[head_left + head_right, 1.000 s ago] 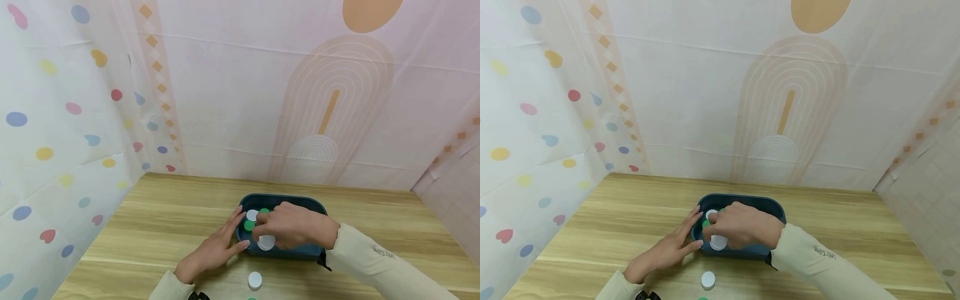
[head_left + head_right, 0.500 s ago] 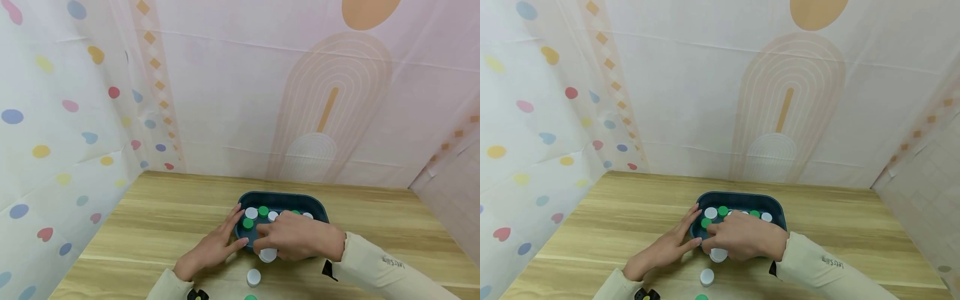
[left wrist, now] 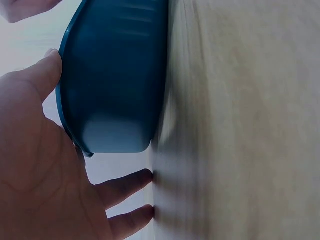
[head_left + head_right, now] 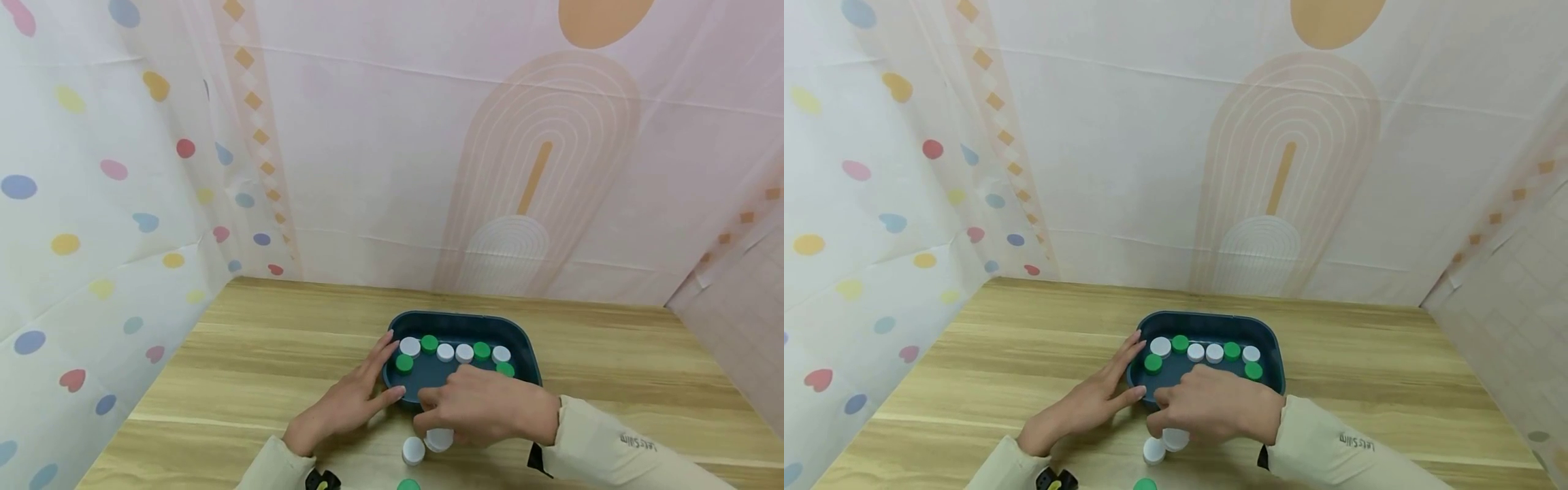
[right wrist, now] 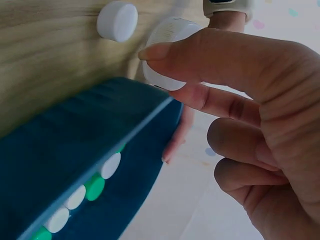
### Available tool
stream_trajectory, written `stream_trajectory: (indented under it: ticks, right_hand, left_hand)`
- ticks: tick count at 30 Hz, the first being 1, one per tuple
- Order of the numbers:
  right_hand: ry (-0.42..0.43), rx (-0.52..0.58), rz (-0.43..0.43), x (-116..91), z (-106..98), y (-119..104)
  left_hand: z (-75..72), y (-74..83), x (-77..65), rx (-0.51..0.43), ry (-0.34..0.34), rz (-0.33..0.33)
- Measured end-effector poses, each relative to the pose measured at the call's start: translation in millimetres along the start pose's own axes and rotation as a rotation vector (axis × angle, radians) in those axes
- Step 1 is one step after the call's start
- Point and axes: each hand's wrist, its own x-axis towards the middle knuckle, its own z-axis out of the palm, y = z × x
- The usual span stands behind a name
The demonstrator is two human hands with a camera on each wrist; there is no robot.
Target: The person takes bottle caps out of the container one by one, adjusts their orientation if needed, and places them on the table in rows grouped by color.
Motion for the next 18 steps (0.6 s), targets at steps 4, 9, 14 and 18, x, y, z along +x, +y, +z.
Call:
stream_trajectory:
  ticks: [4, 9, 14, 18]
  right_hand:
    - [-0.019, 0.032, 0.004, 0, 4, -1]
    - [-0.021, 0.049, 0.000, 0, 9, -2]
    - [-0.015, 0.050, -0.014, -1, 16, -4]
    - [-0.024, 0.063, -0.016, -1, 23, -5]
  left_hand:
    - [-0.4, -0.2, 0.1, 0.001, 0.000, 0.001]
    - [-0.7, -0.2, -0.1, 0.001, 0.003, 0.000]
    - [-0.6, 0.1, -0.3, -0.002, 0.004, 0.002]
    - [0.1, 0.3, -0.5, -0.001, 0.003, 0.006]
